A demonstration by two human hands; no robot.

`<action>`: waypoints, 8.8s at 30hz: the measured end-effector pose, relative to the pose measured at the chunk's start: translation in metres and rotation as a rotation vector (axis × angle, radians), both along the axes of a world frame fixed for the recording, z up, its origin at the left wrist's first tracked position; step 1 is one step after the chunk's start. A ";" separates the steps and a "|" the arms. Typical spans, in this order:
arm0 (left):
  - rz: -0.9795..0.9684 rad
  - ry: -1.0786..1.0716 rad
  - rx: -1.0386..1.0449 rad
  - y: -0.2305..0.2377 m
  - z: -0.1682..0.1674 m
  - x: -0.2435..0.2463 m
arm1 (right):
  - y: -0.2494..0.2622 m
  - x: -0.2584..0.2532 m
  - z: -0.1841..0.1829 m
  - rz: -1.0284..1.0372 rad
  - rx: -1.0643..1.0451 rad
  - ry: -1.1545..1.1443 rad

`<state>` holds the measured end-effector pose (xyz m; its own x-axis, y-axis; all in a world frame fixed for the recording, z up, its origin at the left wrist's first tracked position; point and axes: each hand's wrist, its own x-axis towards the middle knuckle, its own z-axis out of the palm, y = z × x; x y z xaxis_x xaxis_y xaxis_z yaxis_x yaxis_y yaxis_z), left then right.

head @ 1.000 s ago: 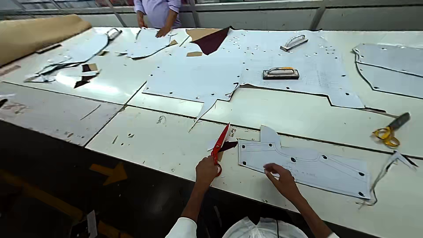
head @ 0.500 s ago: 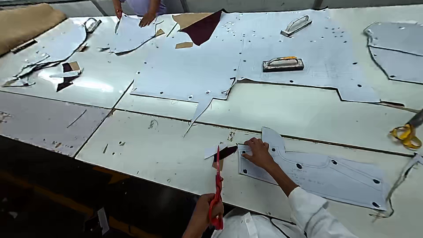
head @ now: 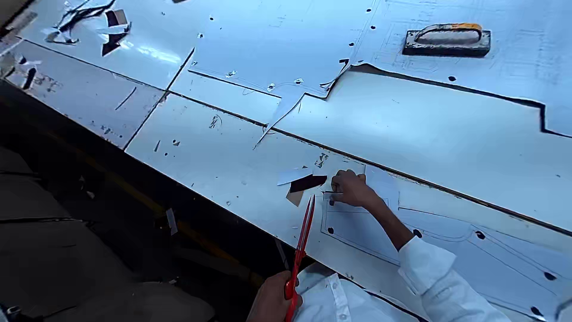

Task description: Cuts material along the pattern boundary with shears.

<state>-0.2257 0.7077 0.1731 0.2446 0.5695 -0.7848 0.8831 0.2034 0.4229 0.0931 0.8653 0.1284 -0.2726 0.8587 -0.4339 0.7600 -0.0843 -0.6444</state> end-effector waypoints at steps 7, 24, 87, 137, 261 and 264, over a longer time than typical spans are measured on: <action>-0.050 0.086 0.115 0.009 0.017 0.027 | -0.010 0.017 0.001 0.030 -0.059 0.494; -0.080 0.034 0.211 0.031 0.034 0.081 | -0.048 0.020 0.061 -0.335 -0.060 0.708; 0.024 -0.145 0.478 0.017 0.029 0.091 | -0.053 0.013 0.056 -0.434 0.156 0.842; -1.268 0.106 0.109 0.327 0.000 -0.024 | -0.095 -0.168 -0.060 -1.327 0.529 -0.410; -1.367 0.159 0.196 0.322 0.011 0.041 | -0.102 -0.175 -0.047 -1.276 0.406 -0.334; -1.341 0.173 0.188 0.322 0.010 0.042 | -0.102 -0.175 -0.047 -1.274 0.402 -0.329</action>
<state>-0.1841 1.0296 0.1831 0.5960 0.0753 -0.7995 0.3991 -0.8917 0.2135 -0.0818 0.7632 0.0817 0.8566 0.5158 0.0112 0.4194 -0.6836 -0.5974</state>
